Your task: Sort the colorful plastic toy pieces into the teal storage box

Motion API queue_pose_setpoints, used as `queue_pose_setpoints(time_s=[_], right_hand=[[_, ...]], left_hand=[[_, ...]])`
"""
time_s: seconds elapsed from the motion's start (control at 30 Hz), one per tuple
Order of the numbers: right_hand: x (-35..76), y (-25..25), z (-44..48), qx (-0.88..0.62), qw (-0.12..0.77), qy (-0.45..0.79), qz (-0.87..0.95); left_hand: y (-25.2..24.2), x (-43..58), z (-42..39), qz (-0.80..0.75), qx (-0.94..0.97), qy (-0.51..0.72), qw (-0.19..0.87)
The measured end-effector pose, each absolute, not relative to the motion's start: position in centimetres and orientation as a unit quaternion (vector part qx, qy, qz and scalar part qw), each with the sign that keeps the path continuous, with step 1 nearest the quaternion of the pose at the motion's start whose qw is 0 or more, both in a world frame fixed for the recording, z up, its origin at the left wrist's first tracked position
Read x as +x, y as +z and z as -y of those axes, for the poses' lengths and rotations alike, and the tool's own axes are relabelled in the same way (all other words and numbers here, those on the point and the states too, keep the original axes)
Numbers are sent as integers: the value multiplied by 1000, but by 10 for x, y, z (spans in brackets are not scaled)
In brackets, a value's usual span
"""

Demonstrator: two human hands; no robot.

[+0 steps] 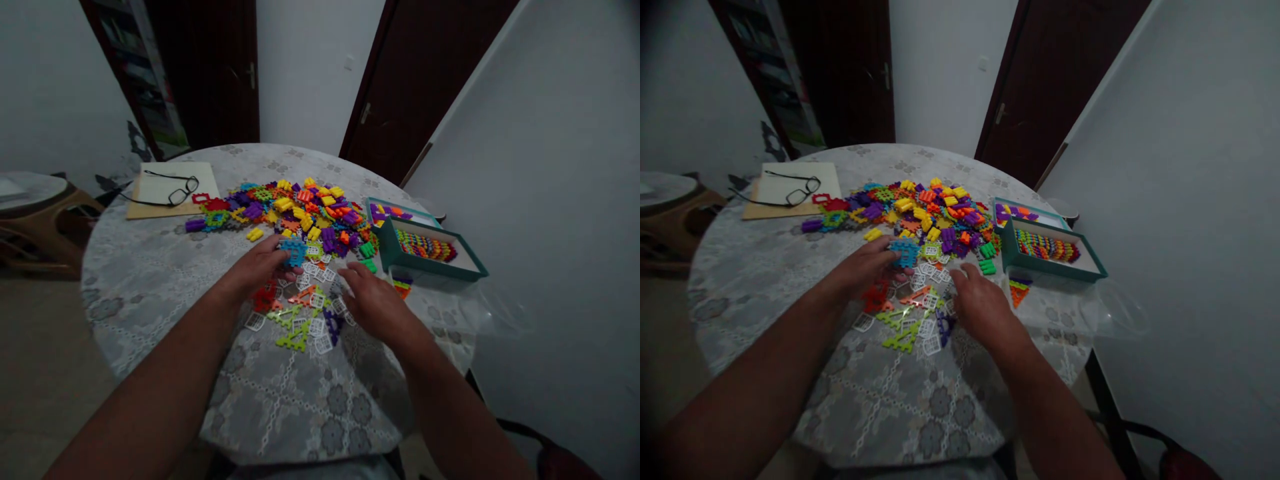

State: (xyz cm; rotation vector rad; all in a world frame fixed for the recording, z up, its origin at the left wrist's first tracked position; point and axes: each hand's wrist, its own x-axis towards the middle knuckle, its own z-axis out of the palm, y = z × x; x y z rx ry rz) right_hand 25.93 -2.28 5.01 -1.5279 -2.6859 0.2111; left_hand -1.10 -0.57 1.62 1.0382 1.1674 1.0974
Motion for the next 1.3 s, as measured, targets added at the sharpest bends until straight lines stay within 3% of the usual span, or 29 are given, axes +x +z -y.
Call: queue_pose_setpoints(time_s=[0.1, 0.2, 0.83, 1.1, 1.3], right_hand=[[279, 42, 36, -532, -85, 51, 841], [287, 29, 45, -545, -122, 64, 827], [313, 45, 36, -544, -30, 131, 828], [285, 65, 18, -439, 194, 293, 827], [234, 49, -4, -382, 274, 331, 819]], left_hand=[[20, -14, 5, -493, 408, 503, 582], [25, -13, 7, -482, 388, 512, 596], [21, -8, 10, -462, 389, 464, 648], [15, -4, 11, -434, 399, 441, 677], [14, -3, 16, -405, 453, 383, 696]])
